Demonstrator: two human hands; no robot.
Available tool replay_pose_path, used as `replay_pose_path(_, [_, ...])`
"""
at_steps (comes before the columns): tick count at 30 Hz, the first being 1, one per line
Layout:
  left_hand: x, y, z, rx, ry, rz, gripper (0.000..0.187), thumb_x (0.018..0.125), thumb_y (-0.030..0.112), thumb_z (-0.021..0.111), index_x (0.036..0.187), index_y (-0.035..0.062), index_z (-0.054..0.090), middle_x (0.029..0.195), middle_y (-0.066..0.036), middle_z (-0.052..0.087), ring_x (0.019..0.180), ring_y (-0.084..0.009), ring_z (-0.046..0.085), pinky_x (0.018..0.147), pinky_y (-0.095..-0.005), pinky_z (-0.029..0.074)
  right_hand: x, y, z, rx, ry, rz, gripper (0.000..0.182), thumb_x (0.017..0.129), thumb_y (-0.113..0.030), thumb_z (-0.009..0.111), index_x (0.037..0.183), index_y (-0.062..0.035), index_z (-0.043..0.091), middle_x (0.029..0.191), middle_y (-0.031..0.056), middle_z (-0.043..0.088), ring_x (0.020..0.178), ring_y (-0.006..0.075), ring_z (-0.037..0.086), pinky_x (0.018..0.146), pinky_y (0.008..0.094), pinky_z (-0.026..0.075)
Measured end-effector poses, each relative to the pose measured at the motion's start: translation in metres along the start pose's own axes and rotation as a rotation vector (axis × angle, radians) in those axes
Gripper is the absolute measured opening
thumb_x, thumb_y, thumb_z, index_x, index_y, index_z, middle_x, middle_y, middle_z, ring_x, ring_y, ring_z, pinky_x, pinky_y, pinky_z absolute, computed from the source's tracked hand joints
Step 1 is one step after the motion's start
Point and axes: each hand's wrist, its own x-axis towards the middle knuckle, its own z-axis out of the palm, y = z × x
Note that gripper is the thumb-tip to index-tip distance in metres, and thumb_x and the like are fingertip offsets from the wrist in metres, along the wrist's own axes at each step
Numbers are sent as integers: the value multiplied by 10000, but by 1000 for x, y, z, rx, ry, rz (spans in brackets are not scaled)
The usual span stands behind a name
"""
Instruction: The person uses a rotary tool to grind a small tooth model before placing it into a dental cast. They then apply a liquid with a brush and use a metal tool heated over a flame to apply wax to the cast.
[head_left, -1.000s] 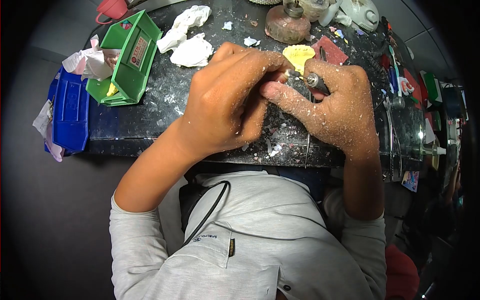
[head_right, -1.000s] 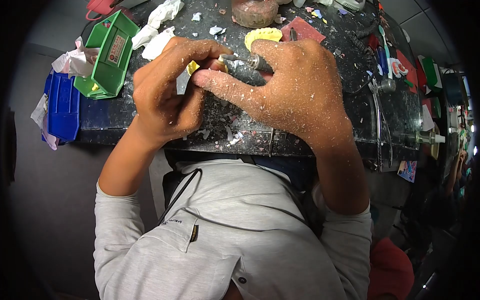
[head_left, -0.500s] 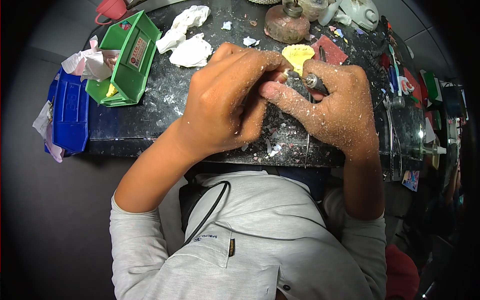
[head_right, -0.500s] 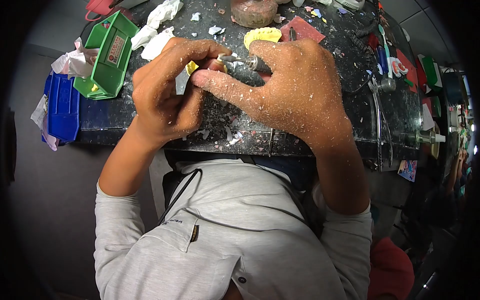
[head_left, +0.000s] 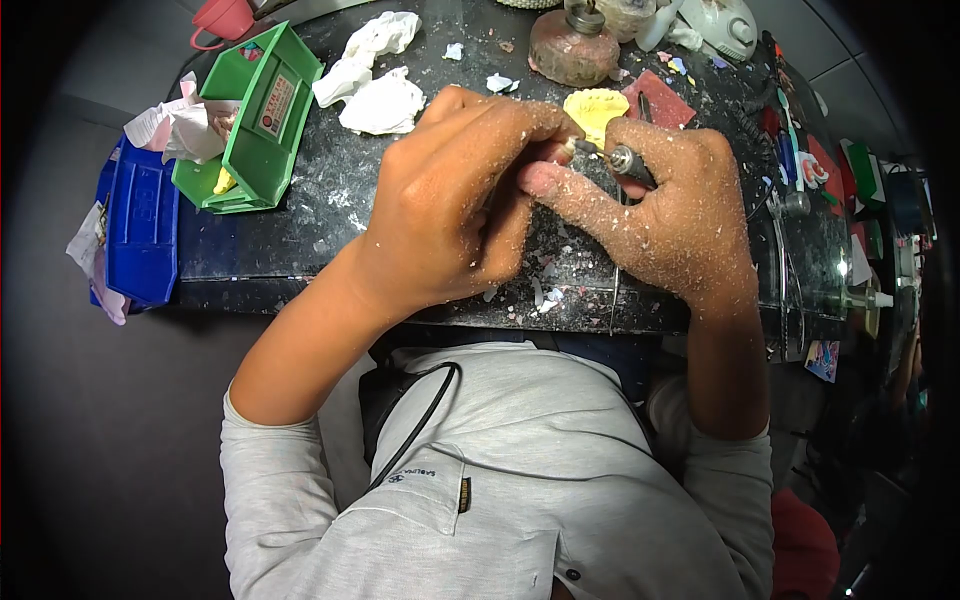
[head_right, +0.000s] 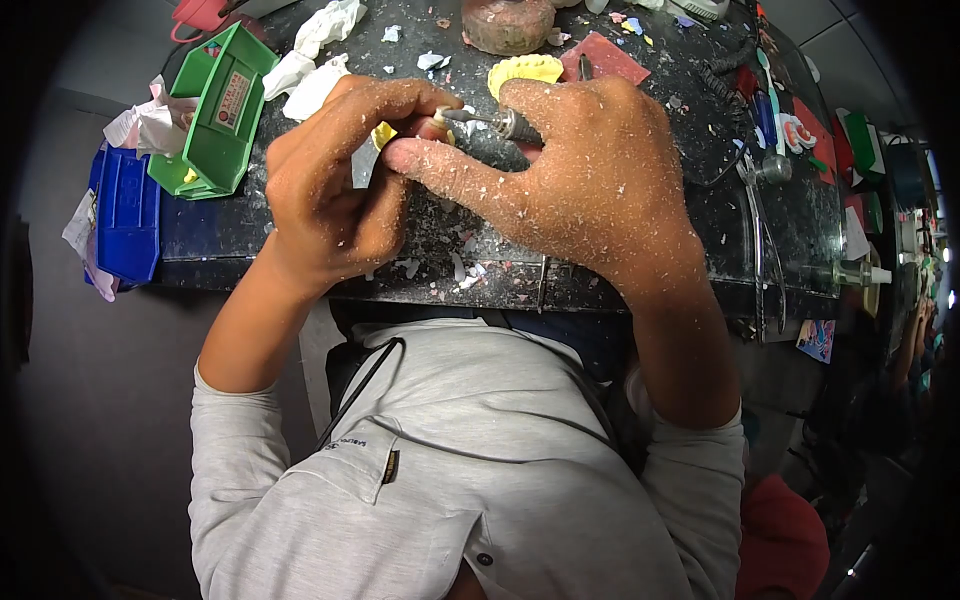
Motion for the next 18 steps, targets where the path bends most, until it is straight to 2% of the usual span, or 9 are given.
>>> replay_pose_path(18, [0,1,0,-3,-10,-4,404,668,-104,629,1062,-16,649,851,-108,689,762,-278,672,751,-342,482,0,1,-1,8,-7,-23,534,750,-489,860,679,-4,649,518,81,530,475,143,524,457,295,454])
